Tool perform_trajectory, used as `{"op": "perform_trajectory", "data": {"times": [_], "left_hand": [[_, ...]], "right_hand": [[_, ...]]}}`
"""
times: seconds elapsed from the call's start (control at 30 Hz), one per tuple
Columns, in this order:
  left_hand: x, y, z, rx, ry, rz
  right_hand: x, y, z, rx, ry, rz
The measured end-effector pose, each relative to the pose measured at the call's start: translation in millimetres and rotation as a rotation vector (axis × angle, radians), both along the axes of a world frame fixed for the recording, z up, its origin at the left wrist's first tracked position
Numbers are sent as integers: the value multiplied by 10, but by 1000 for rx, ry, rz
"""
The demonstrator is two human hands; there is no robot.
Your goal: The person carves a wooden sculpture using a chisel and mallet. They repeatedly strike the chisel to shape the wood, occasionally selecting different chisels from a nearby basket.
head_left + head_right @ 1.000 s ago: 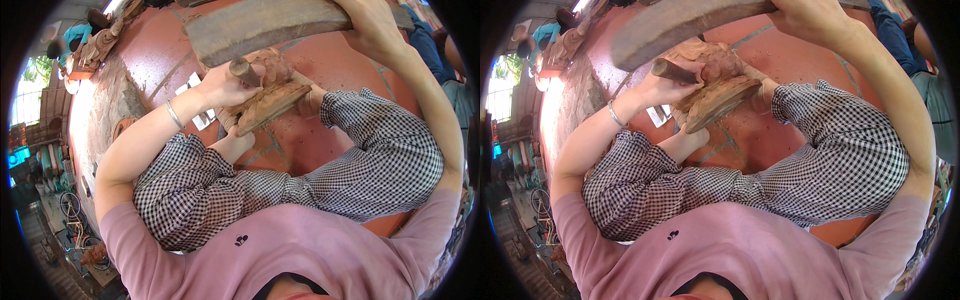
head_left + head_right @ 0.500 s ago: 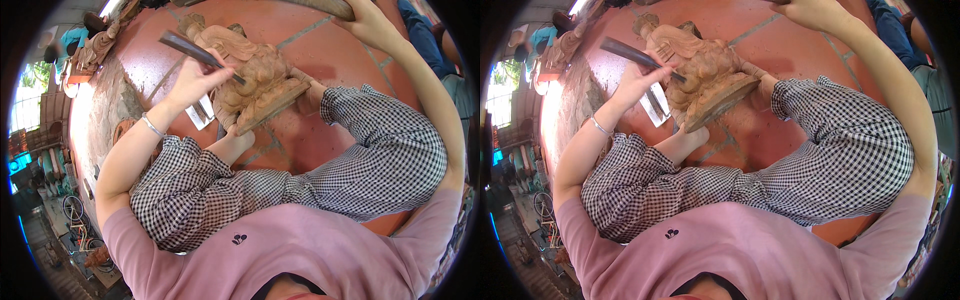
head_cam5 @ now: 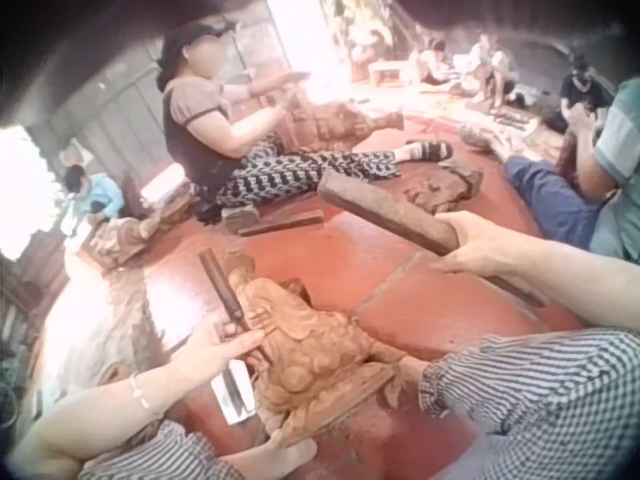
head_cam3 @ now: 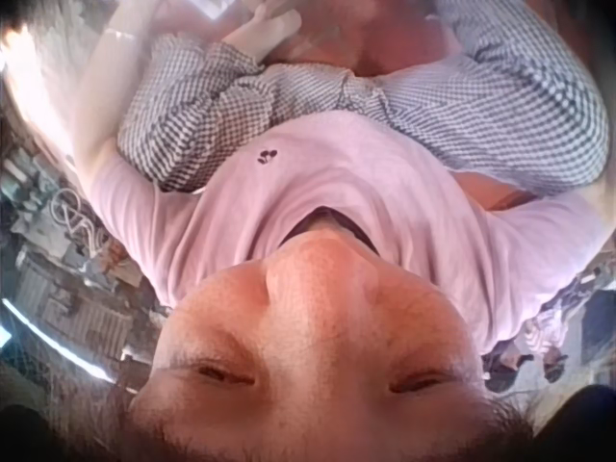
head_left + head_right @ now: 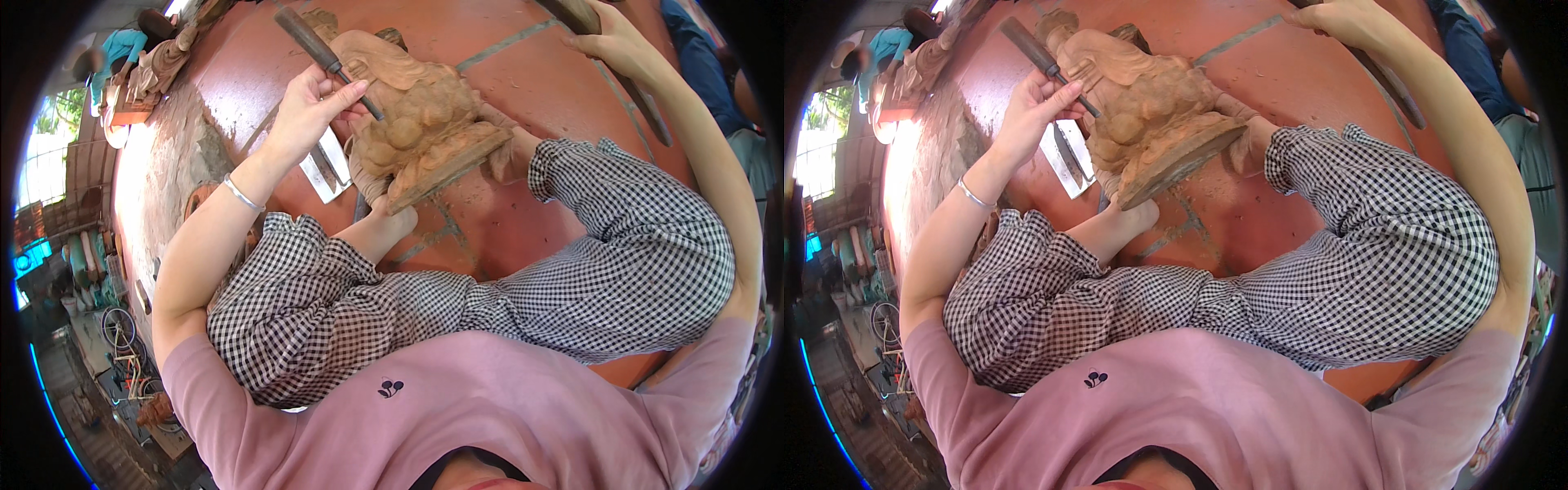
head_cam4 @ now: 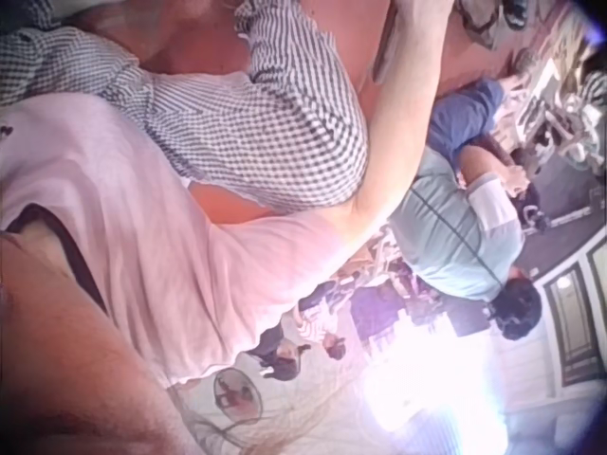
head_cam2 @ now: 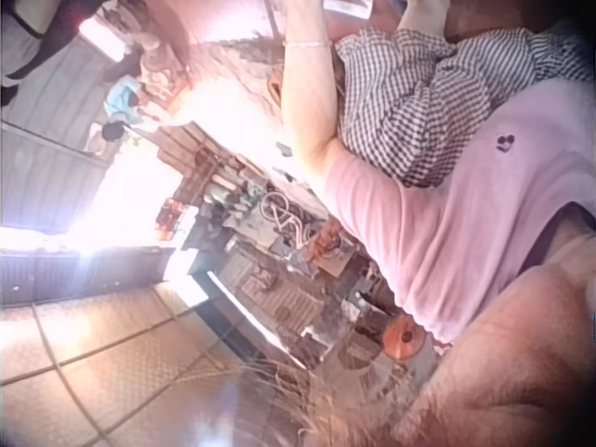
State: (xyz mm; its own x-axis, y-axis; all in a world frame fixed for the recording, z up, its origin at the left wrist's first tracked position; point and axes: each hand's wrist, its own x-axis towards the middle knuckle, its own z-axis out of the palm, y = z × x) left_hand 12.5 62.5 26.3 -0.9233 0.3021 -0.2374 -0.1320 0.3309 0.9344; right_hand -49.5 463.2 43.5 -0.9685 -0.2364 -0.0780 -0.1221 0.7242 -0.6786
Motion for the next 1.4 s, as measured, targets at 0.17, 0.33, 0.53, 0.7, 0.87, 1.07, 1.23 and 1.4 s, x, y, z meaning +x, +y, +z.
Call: {"op": "perform_trajectory", "data": {"times": [0.17, 0.33, 0.53, 0.7, 0.87, 1.07, 1.23, 1.4], "left_hand": [[-42, -29, -35, -6, 2, 78], [-25, 27, -16, -6, -14, 43], [87, -79, -16, 3, -9, 28], [-101, 50, -128, 114, 89, -103], [28, -9, -63, 110, 59, -48], [6, -34, -63, 101, 49, 10], [56, -71, -66, 200, 28, 65], [290, -6, -193, 354, 31, 77]], "right_hand": [[-6, 18, -30, 13, -37, -2], [-30, 47, -145, -5, -95, -25], [39, -148, -34, 80, -28, 98], [51, 234, -207, 70, 12, 109], [14, 106, -219, 47, -14, 172], [61, 165, -237, 35, 4, 148], [53, 130, -224, 57, -73, 133], [76, 114, -200, 72, -62, 123]]}}
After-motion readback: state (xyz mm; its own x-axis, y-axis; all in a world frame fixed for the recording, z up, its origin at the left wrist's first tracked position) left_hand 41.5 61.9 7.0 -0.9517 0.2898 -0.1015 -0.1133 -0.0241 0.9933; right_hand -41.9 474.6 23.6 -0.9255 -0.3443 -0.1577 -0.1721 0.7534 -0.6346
